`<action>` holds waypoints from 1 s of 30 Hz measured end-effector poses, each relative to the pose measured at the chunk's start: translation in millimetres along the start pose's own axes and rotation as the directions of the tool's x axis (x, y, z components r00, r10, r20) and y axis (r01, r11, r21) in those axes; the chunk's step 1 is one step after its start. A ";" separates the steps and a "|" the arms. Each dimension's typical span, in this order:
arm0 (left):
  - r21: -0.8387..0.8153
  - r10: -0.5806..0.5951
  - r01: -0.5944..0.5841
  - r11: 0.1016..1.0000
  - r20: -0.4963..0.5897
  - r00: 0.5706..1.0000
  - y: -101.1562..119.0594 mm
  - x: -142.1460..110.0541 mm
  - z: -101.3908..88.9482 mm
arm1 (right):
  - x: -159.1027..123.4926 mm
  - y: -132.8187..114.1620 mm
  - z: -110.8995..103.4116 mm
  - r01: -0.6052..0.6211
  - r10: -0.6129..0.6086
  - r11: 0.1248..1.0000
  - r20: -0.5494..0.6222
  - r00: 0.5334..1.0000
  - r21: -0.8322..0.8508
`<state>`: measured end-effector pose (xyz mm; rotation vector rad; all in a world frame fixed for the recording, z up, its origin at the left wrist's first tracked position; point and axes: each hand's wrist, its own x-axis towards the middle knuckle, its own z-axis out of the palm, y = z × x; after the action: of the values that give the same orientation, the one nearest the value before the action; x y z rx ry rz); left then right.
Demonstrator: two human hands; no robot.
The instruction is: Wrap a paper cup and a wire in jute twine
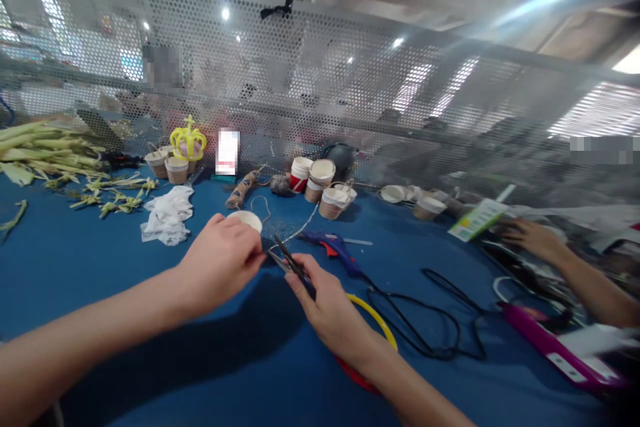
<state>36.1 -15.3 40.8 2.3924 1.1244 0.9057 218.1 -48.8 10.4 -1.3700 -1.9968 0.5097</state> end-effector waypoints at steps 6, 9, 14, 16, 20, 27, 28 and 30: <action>-0.349 0.009 0.033 0.937 0.119 0.993 -7.1 1.8 -0.7 | -0.3 4.4 -0.1 -0.001 0.000 0.999 0.022 1.000 0.037; -0.742 0.023 0.312 0.593 0.403 0.915 -21.4 6.4 0.0 | -1.2 3.1 -2.9 -0.002 -0.003 0.997 0.066 0.998 0.076; -0.779 0.068 0.528 0.338 0.580 0.812 -31.6 9.6 5.1 | -0.1 1.1 -3.1 -0.012 0.000 0.996 0.125 0.992 0.094; -0.704 0.005 0.461 0.541 0.551 0.835 -26.8 9.1 4.2 | 1.2 2.7 -1.2 -0.024 0.012 0.996 0.140 0.990 0.085; -0.088 -0.054 0.062 0.994 0.088 0.995 -10.1 4.4 1.5 | 4.2 8.3 4.0 -0.059 0.058 0.998 0.076 0.995 0.001; -0.576 -0.080 0.213 0.789 0.247 0.966 -13.4 5.2 0.0 | 3.7 3.1 -2.0 -0.023 0.021 0.998 0.032 0.999 0.056; -0.707 -0.073 0.292 0.644 0.324 0.943 -16.9 6.2 0.5 | 2.9 1.8 -3.5 -0.016 0.014 0.998 0.031 0.999 0.064; -0.828 -0.008 0.422 0.370 0.451 0.892 -23.2 7.0 3.4 | 1.4 -0.1 -5.6 -0.008 0.005 0.997 0.034 0.999 0.075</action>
<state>28.9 4.6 28.4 1.3125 0.4978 0.6420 221.7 -47.7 14.8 -1.3308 -1.9805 0.6091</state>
